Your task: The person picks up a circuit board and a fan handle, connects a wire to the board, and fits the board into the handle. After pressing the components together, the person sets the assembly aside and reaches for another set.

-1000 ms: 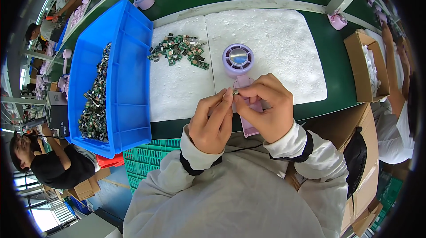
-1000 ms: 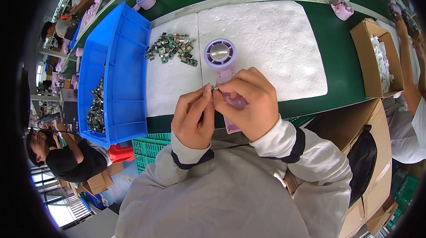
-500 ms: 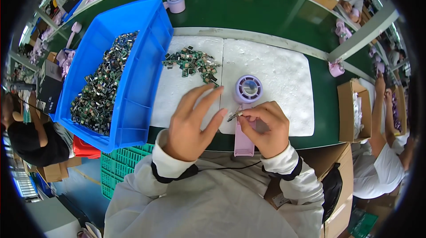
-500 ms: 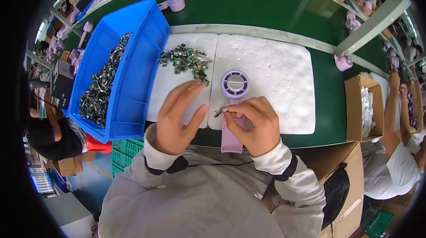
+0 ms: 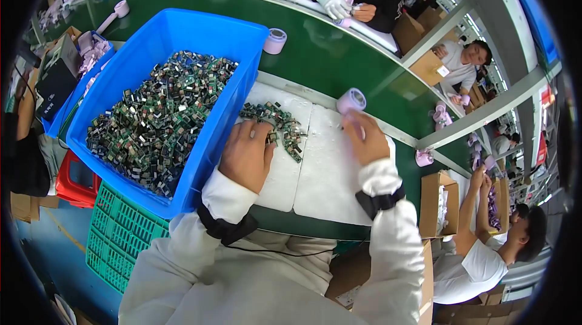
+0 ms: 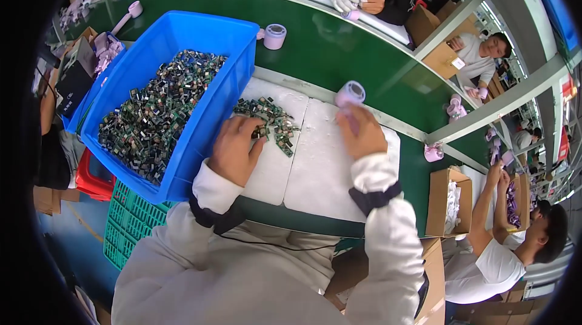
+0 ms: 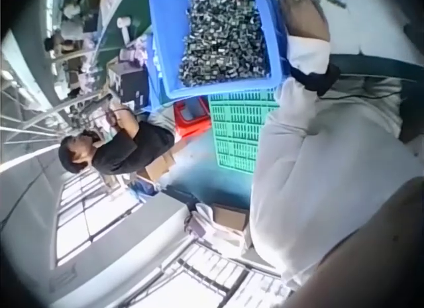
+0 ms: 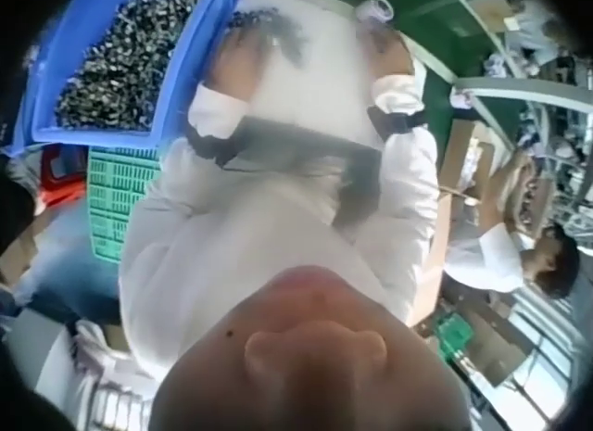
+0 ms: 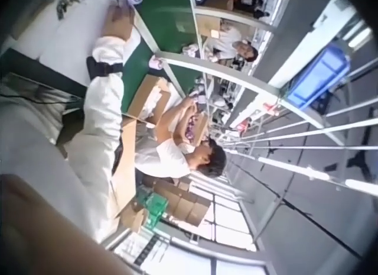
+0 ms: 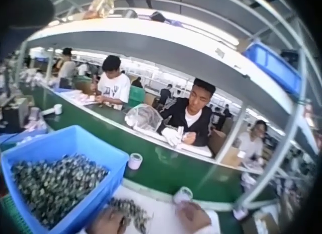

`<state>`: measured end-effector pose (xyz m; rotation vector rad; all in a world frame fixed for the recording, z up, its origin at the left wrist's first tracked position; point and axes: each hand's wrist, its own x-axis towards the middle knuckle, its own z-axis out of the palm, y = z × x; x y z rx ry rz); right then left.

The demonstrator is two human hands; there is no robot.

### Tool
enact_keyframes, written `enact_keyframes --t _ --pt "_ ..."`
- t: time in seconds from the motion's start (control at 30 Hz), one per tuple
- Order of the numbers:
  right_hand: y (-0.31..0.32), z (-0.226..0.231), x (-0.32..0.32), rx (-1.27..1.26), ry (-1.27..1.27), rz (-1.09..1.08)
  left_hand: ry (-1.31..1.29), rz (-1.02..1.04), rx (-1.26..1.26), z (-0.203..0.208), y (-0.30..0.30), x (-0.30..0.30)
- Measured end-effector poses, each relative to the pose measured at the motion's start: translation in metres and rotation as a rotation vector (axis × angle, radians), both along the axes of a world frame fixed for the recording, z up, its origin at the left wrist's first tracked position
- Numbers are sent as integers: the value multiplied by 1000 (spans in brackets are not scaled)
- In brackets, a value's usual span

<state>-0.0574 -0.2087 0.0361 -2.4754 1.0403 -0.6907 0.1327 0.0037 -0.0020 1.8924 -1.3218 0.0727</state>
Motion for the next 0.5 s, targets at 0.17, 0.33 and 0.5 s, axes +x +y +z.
enact_keyframes --t 0.17,0.33,0.5 --pt "-68 -2 15 -50 177 -26 194 -9 -87 3 17 -12" --pt "-76 -6 37 -124 369 27 179 -55 -191 -2 33 -29" --pt "-82 -10 92 -83 496 57 161 -33 -208 -7 33 -25"
